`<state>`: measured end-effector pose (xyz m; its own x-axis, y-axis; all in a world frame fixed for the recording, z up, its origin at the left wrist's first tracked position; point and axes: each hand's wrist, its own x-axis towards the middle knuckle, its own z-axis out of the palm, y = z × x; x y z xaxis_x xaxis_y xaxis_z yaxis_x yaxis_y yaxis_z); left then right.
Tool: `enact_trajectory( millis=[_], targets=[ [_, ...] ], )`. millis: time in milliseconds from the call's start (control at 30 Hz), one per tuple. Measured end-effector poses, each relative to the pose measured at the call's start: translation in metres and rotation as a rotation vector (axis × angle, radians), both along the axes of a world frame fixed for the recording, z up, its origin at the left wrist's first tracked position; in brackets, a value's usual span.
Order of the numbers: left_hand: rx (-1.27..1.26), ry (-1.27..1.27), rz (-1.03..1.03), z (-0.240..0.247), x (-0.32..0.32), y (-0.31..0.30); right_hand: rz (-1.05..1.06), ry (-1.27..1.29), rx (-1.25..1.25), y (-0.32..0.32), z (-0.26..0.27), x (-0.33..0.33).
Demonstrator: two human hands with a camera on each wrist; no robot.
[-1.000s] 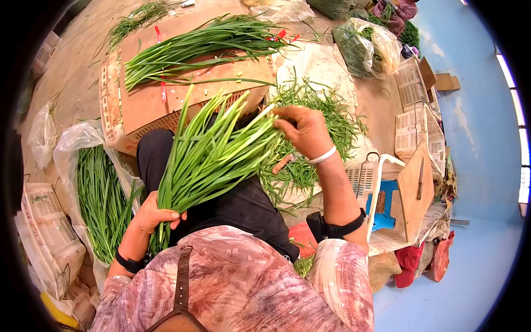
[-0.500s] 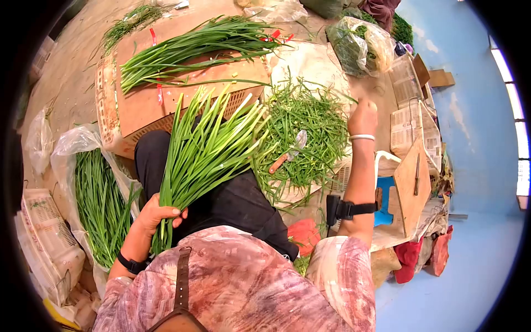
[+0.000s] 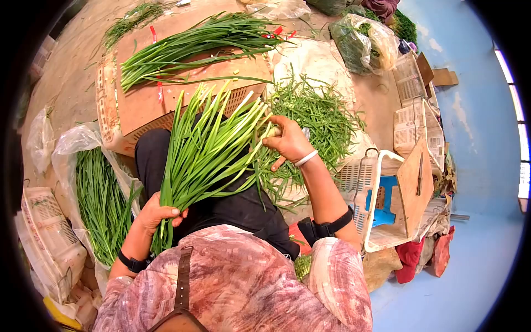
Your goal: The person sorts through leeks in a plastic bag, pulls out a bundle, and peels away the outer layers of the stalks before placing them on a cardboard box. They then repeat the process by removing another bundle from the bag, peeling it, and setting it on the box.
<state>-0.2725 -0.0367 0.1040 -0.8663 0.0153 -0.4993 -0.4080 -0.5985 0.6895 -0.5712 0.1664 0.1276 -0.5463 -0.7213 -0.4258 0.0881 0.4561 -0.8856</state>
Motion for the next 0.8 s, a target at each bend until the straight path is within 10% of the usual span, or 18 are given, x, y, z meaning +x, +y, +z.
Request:
enact_trajectory(
  millis=[233,467,567,667,800],
  targets=[
    [-0.025,-0.007,-0.031,-0.003,-0.002,0.001,0.202,0.808,0.203,0.003,-0.003,-0.009],
    [-0.011,-0.007,-0.03,-0.002,0.001,-0.003,-0.285,1.405,0.896,0.064,-0.018,-0.097],
    [0.01,-0.009,-0.023,-0.004,0.0,-0.003,-0.292,1.675,0.479,0.057,-0.001,-0.081],
    [0.052,-0.026,-0.025,0.001,-0.002,-0.003,-0.224,0.755,0.011,0.01,0.019,-0.012],
    [0.068,-0.035,-0.028,0.001,-0.004,-0.004,-0.147,0.778,0.105,-0.032,0.011,0.025]
  ],
)
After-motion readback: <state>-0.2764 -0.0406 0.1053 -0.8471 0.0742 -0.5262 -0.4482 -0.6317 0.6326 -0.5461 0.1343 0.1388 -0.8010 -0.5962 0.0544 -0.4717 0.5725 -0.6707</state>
